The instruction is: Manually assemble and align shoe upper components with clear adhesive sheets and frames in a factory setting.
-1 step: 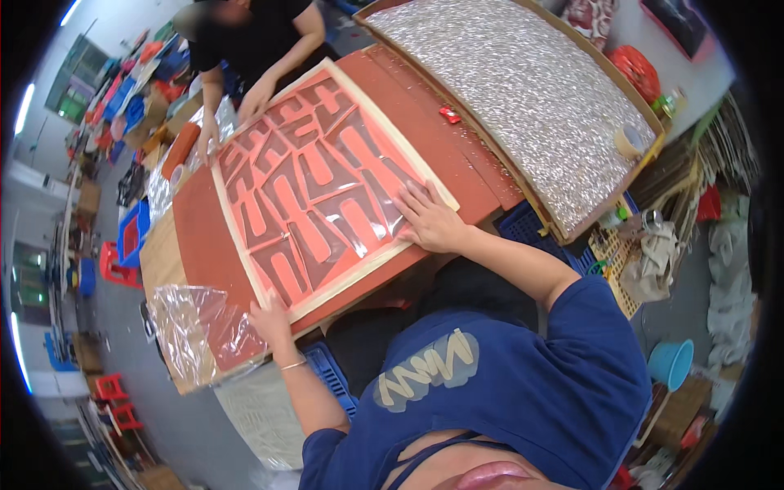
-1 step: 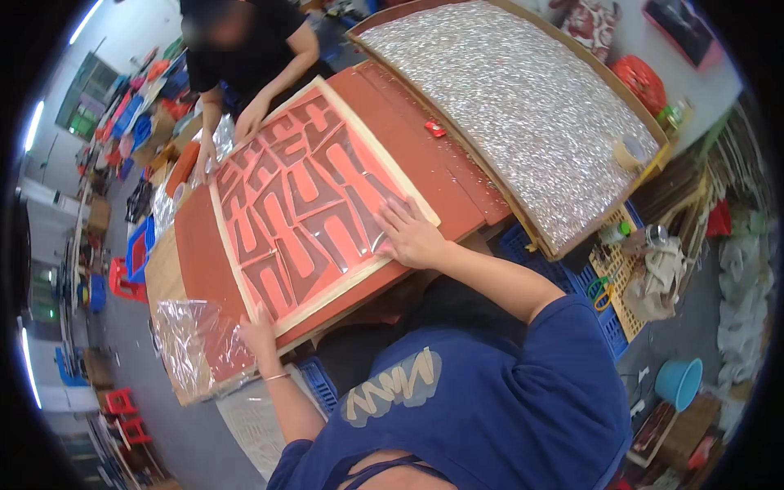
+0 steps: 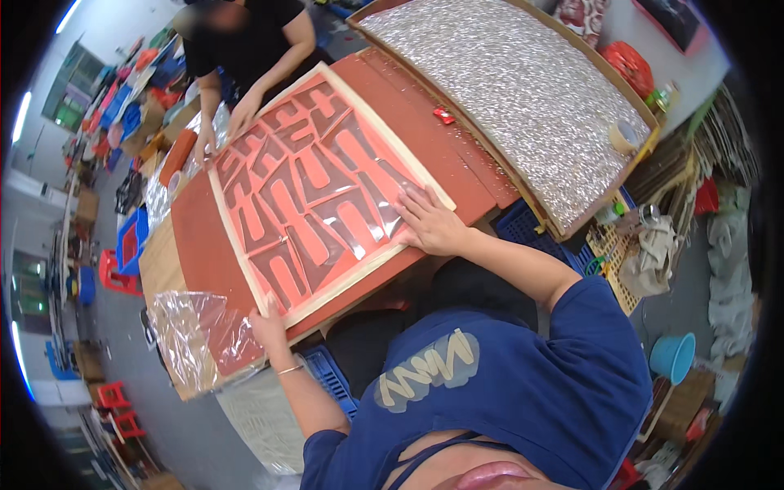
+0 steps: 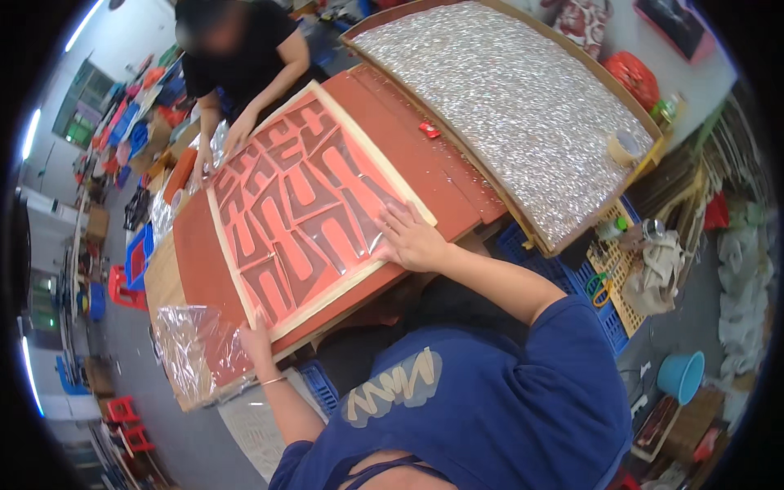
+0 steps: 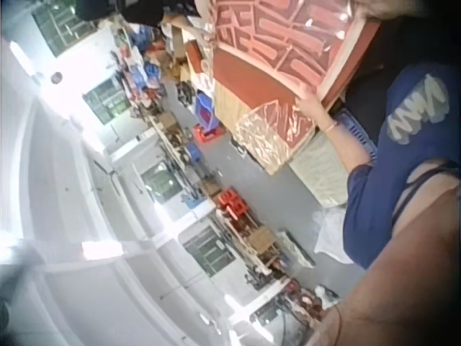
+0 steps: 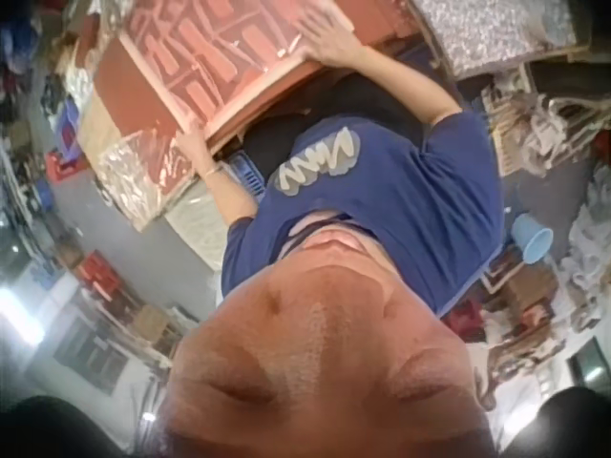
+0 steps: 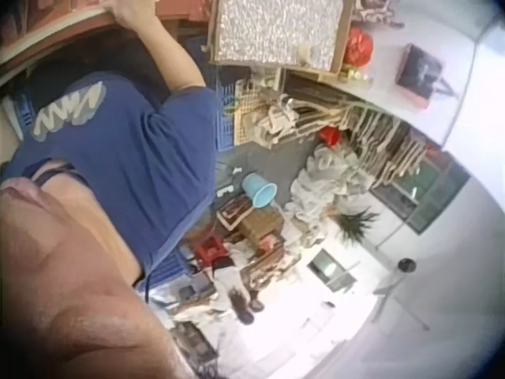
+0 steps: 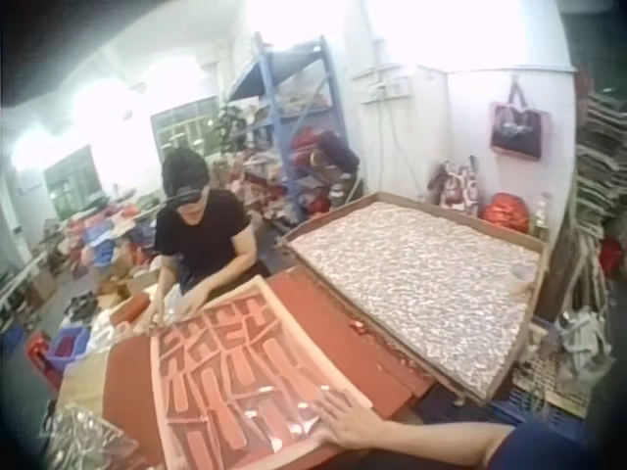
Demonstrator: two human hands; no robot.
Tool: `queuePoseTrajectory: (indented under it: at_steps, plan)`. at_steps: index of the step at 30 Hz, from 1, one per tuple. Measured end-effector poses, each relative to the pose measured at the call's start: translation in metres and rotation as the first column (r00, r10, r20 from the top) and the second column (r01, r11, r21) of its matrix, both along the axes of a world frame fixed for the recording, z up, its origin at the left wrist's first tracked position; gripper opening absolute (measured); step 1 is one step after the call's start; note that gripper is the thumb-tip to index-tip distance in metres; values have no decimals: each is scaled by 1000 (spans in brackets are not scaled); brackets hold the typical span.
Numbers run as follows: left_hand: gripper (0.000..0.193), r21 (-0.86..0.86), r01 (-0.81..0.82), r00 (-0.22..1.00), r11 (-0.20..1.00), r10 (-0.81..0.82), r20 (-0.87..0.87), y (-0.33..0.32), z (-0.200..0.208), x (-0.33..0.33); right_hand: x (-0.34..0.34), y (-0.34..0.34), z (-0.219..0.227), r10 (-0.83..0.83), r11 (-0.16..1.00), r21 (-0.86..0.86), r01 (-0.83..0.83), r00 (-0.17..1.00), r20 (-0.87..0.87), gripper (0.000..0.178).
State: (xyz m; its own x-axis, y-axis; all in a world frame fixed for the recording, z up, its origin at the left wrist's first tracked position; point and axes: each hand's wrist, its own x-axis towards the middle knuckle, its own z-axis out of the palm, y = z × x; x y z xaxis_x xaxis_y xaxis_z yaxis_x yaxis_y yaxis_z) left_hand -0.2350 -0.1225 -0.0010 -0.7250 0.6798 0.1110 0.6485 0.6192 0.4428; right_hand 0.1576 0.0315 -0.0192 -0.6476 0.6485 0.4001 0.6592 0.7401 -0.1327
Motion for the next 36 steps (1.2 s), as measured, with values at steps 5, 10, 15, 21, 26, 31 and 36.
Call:
queuePoseTrajectory:
  at_steps: [5,10,15,21,26,31,36]
  plan:
    - [32,237,-140,635,961,-96,766,-14,5,-17,8,-28,7,29,995,-100,-22,997,71,74]
    - [26,511,-178,536,841,-353,767,-16,37,1,-27,-54,8,156,964,-211,-162,987,-43,78]
    - [25,706,98,407,702,-675,615,-6,149,79,-67,-66,77,282,958,135,-252,906,-315,59]
    - [34,868,319,149,381,-924,351,33,212,208,-9,-71,121,190,980,141,-138,851,-489,18]
    - [60,470,877,-86,-97,-995,-46,116,214,344,137,-31,142,-178,968,9,249,715,-677,20]
    - [75,-60,997,21,39,-960,-279,190,97,453,266,20,128,-643,757,-328,565,552,-531,22]
    - [62,-149,989,-63,11,-872,-486,253,17,523,339,67,118,-629,751,-243,614,553,-547,27]
